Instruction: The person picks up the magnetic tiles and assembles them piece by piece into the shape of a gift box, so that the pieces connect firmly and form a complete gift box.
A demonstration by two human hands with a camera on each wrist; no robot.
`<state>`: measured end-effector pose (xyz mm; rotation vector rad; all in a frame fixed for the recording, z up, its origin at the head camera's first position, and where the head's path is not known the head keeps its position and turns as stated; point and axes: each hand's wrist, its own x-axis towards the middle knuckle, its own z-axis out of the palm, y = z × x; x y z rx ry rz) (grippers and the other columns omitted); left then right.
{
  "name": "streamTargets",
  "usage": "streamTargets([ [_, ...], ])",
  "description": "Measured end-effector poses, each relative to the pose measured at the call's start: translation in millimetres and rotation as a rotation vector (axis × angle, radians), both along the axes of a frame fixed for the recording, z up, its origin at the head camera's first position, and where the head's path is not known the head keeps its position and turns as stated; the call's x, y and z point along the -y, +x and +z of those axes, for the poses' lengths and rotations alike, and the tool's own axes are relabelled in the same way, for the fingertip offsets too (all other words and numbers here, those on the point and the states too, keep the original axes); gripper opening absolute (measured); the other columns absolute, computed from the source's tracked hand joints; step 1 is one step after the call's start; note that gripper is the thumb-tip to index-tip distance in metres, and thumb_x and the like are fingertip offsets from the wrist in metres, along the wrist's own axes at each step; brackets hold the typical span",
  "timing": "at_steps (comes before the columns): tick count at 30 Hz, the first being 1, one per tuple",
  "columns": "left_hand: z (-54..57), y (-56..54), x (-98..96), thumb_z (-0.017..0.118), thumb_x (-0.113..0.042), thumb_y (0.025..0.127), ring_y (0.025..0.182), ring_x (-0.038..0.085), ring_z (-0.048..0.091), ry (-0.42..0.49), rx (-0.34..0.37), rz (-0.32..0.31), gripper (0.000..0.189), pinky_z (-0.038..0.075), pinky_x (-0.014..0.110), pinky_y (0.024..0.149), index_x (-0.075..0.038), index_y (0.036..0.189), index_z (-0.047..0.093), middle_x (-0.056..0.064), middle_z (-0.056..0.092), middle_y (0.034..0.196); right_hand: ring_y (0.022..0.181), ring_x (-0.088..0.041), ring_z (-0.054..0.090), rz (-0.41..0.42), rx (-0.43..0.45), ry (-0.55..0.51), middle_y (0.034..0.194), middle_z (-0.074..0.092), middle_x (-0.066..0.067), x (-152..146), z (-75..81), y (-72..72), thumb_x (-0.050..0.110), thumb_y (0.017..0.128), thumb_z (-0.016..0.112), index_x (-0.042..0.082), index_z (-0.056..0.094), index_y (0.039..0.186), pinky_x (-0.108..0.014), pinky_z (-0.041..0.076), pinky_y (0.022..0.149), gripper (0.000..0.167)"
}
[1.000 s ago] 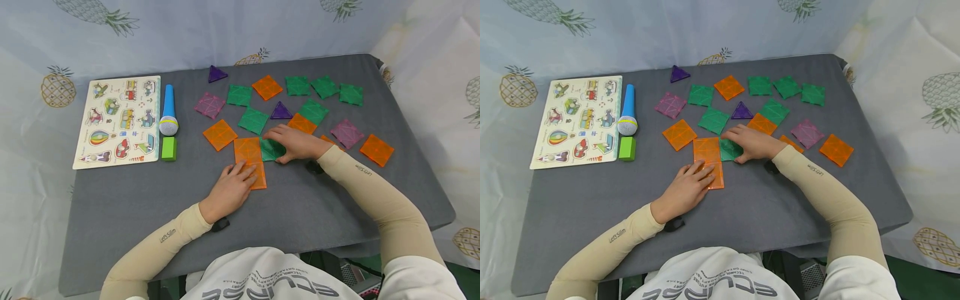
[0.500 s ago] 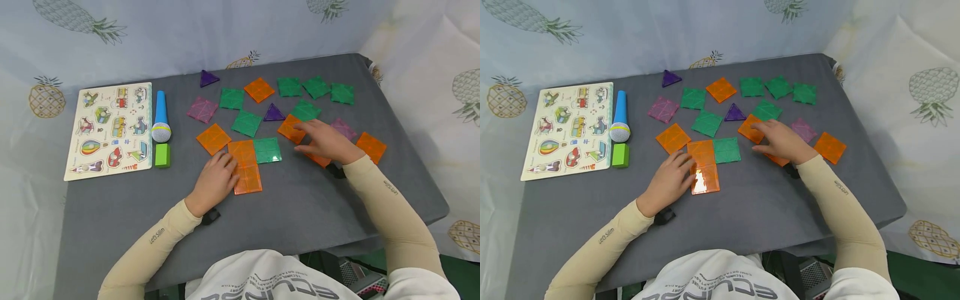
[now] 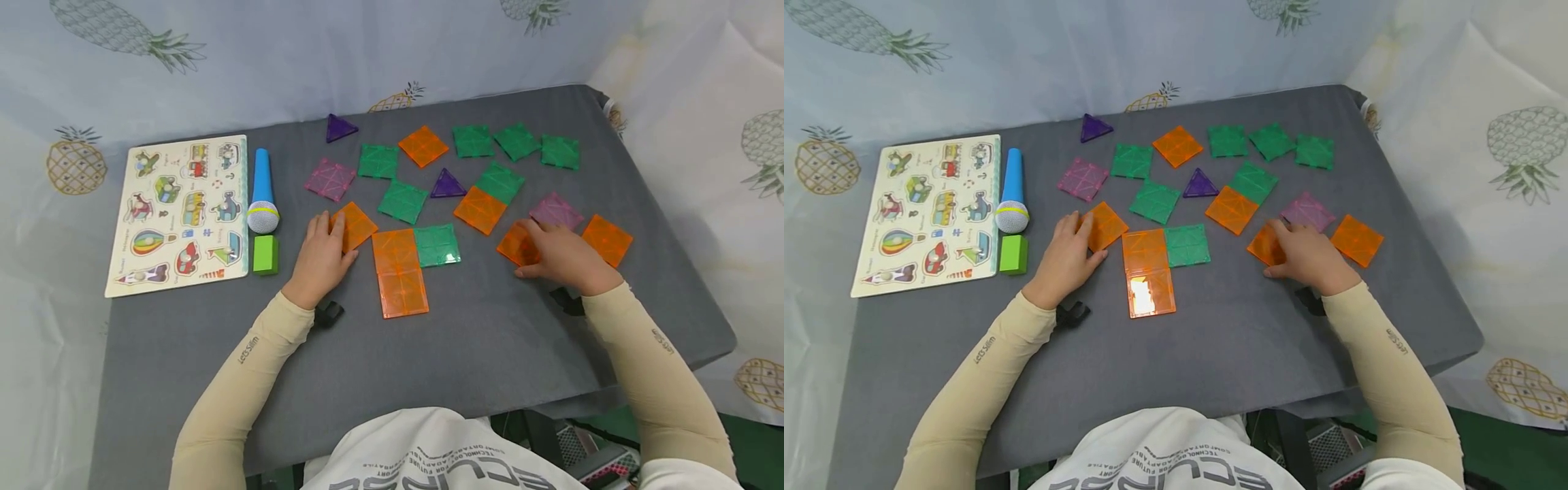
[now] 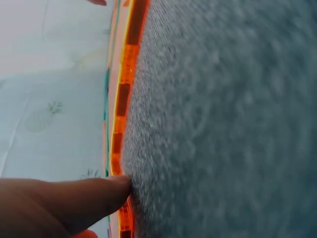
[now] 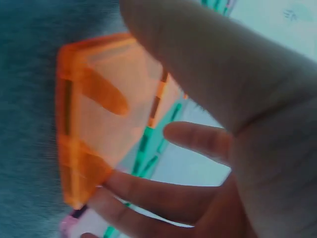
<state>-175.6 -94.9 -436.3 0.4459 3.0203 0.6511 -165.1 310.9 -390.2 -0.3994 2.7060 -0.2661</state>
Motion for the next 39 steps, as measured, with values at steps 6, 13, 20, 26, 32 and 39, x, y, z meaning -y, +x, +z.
streamTargets([
  [6,-3.0,-1.1,0.0,0.071,-0.024,0.088,0.128,0.045,0.038,-0.005,-0.003,-0.011,0.064,0.036,0.053,0.107,0.008,0.137,0.046,0.033,0.041,0.139,0.093,-0.033,0.06,-0.001,-0.052,-0.037,0.118,0.058,-0.022,-2.5,-7.4,1.2,0.031,0.077,0.081,0.006,0.038,0.14,-0.052,0.049,0.084,0.08],
  [13,-2.8,0.4,-0.2,0.07,-0.024,0.089,0.125,0.045,0.041,-0.014,-0.011,-0.014,0.057,0.039,0.053,0.104,0.008,0.132,0.051,0.032,0.043,0.137,0.083,-0.021,0.054,0.203,-0.073,-0.084,0.099,0.062,-0.007,10.5,-12.6,11.0,0.028,0.074,0.082,0.013,0.044,0.137,-0.04,0.05,0.074,0.075],
  [20,-4.3,-0.3,1.4,0.068,-0.026,0.09,0.126,0.044,0.04,-0.033,0.011,0.0,0.056,0.039,0.053,0.104,0.006,0.132,0.051,0.031,0.041,0.139,0.108,-0.026,0.055,0.507,-0.167,-0.154,0.118,0.063,-0.007,47.8,-17.4,23.7,0.029,0.071,0.083,0.01,0.056,0.127,-0.043,0.049,0.091,0.065],
  [26,-4.7,-0.9,3.8,0.068,-0.025,0.09,0.126,0.044,0.04,-0.03,0.006,-0.003,0.055,0.04,0.053,0.104,0.006,0.133,0.051,0.031,0.041,0.14,0.111,-0.027,0.056,0.606,-0.197,-0.125,0.119,0.062,-0.007,71.0,-11.9,27.9,0.034,0.073,0.081,0.011,0.06,0.125,-0.044,0.047,0.096,0.061],
  [32,-2.2,-0.3,4.3,0.068,-0.025,0.09,0.126,0.044,0.041,-0.037,0.003,0.007,0.055,0.038,0.053,0.105,0.006,0.132,0.052,0.031,0.041,0.139,0.113,-0.027,0.054,0.66,-0.207,-0.112,0.122,0.061,-0.007,88.7,-18.8,24.5,0.032,0.078,0.078,0.013,0.059,0.126,-0.043,0.046,0.097,0.055],
  [39,0.4,8.8,7.0,0.068,-0.025,0.09,0.122,0.043,0.043,-0.044,0.015,0.034,0.054,0.038,0.052,0.105,0.006,0.131,0.053,0.03,0.044,0.137,0.108,-0.026,0.053,0.692,-0.226,-0.117,0.117,0.06,-0.004,97.5,-23.7,21.2,0.031,0.079,0.077,0.014,0.059,0.123,-0.042,0.046,0.095,0.051],
])
